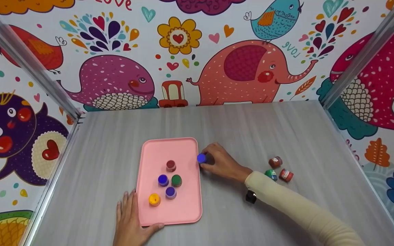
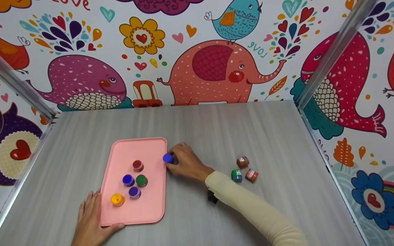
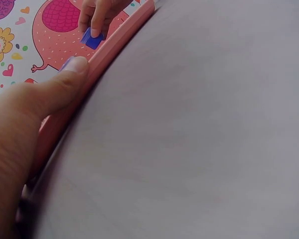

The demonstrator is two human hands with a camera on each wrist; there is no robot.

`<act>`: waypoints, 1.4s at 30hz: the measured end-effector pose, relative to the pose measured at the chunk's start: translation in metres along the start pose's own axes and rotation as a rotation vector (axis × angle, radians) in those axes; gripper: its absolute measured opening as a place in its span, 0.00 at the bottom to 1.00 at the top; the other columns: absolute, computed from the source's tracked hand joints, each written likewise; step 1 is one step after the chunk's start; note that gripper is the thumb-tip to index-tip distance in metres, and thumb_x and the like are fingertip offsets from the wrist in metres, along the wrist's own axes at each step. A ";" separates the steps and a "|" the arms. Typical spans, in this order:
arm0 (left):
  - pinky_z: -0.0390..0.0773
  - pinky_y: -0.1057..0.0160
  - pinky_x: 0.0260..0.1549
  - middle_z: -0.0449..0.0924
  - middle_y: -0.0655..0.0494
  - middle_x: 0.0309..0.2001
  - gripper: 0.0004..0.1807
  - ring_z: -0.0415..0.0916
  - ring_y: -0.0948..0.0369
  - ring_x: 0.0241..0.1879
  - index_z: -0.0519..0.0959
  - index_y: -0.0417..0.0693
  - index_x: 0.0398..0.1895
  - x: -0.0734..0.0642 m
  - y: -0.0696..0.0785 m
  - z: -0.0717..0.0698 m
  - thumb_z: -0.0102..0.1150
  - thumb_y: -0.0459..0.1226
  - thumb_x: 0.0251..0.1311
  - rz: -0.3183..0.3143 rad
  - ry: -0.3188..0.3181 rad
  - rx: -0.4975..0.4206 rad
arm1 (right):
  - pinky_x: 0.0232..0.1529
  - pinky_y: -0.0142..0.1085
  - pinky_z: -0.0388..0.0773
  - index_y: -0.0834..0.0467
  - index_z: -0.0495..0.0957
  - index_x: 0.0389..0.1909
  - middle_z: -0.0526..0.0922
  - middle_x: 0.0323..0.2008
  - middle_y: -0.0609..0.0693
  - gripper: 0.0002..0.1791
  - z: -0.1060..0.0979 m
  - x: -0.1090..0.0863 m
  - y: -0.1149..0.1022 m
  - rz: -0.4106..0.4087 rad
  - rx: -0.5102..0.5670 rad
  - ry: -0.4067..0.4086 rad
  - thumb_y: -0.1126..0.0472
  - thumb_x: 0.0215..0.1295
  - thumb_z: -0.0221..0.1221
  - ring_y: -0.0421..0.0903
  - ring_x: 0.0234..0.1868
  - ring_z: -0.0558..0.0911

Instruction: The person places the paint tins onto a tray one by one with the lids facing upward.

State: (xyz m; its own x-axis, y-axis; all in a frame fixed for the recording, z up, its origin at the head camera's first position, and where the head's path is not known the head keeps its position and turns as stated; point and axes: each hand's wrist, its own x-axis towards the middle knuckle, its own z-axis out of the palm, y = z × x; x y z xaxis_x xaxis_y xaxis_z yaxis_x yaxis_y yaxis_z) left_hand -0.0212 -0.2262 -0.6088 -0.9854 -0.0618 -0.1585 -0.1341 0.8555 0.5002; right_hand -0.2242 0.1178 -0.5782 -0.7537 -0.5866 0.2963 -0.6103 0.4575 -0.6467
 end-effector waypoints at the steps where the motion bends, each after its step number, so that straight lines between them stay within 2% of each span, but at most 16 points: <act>1: 0.17 0.36 0.81 0.40 0.30 0.88 0.86 0.31 0.31 0.87 0.43 0.32 0.88 0.000 0.000 0.000 0.69 0.83 0.42 -0.002 -0.001 -0.001 | 0.58 0.44 0.79 0.60 0.83 0.53 0.84 0.47 0.51 0.18 0.002 0.000 -0.001 0.004 0.008 -0.010 0.60 0.68 0.77 0.50 0.54 0.78; 7: 0.18 0.36 0.81 0.40 0.30 0.89 0.86 0.31 0.32 0.87 0.43 0.33 0.89 -0.001 0.000 0.000 0.69 0.82 0.42 -0.003 0.001 -0.004 | 0.57 0.40 0.79 0.56 0.82 0.56 0.81 0.50 0.48 0.18 0.011 0.001 -0.011 0.035 0.052 -0.060 0.58 0.71 0.75 0.46 0.56 0.75; 13: 0.16 0.39 0.81 0.41 0.30 0.88 0.87 0.32 0.31 0.87 0.44 0.32 0.88 0.000 0.000 0.001 0.70 0.83 0.42 0.004 0.020 -0.009 | 0.57 0.38 0.79 0.57 0.81 0.57 0.80 0.51 0.49 0.17 0.020 0.004 -0.016 0.022 0.063 -0.079 0.60 0.72 0.74 0.46 0.56 0.74; 20: 0.19 0.37 0.82 0.41 0.31 0.89 0.86 0.31 0.33 0.87 0.44 0.34 0.89 -0.001 0.001 0.001 0.69 0.83 0.42 -0.006 0.015 0.000 | 0.49 0.34 0.79 0.56 0.80 0.56 0.79 0.49 0.48 0.17 0.031 0.008 -0.021 0.016 0.082 -0.103 0.61 0.72 0.73 0.46 0.53 0.75; 26: 0.23 0.33 0.82 0.44 0.28 0.88 0.85 0.32 0.31 0.87 0.45 0.30 0.88 -0.001 0.000 0.001 0.72 0.81 0.43 -0.001 0.016 -0.002 | 0.52 0.35 0.78 0.58 0.81 0.55 0.81 0.50 0.51 0.17 0.040 0.012 -0.021 -0.031 0.056 -0.106 0.59 0.72 0.73 0.46 0.55 0.75; 32: 0.22 0.34 0.82 0.42 0.32 0.89 0.87 0.31 0.33 0.87 0.44 0.36 0.89 0.000 0.002 0.002 0.69 0.84 0.40 -0.023 0.013 0.005 | 0.53 0.34 0.78 0.58 0.81 0.57 0.80 0.50 0.52 0.17 0.045 0.014 -0.023 -0.014 0.087 -0.125 0.58 0.73 0.72 0.45 0.56 0.74; 42: 0.21 0.35 0.82 0.41 0.33 0.89 0.87 0.30 0.34 0.87 0.43 0.37 0.90 -0.001 0.001 0.001 0.69 0.84 0.39 -0.031 0.011 0.007 | 0.55 0.35 0.77 0.56 0.82 0.57 0.79 0.49 0.49 0.17 0.051 0.019 -0.025 0.013 0.091 -0.122 0.57 0.73 0.72 0.44 0.56 0.73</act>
State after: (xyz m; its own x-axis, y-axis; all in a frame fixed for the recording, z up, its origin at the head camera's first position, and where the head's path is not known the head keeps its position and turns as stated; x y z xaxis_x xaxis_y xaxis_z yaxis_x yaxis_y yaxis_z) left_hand -0.0206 -0.2251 -0.6092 -0.9820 -0.0936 -0.1643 -0.1634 0.8569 0.4888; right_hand -0.2112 0.0608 -0.5927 -0.7227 -0.6605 0.2037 -0.5723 0.4065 -0.7122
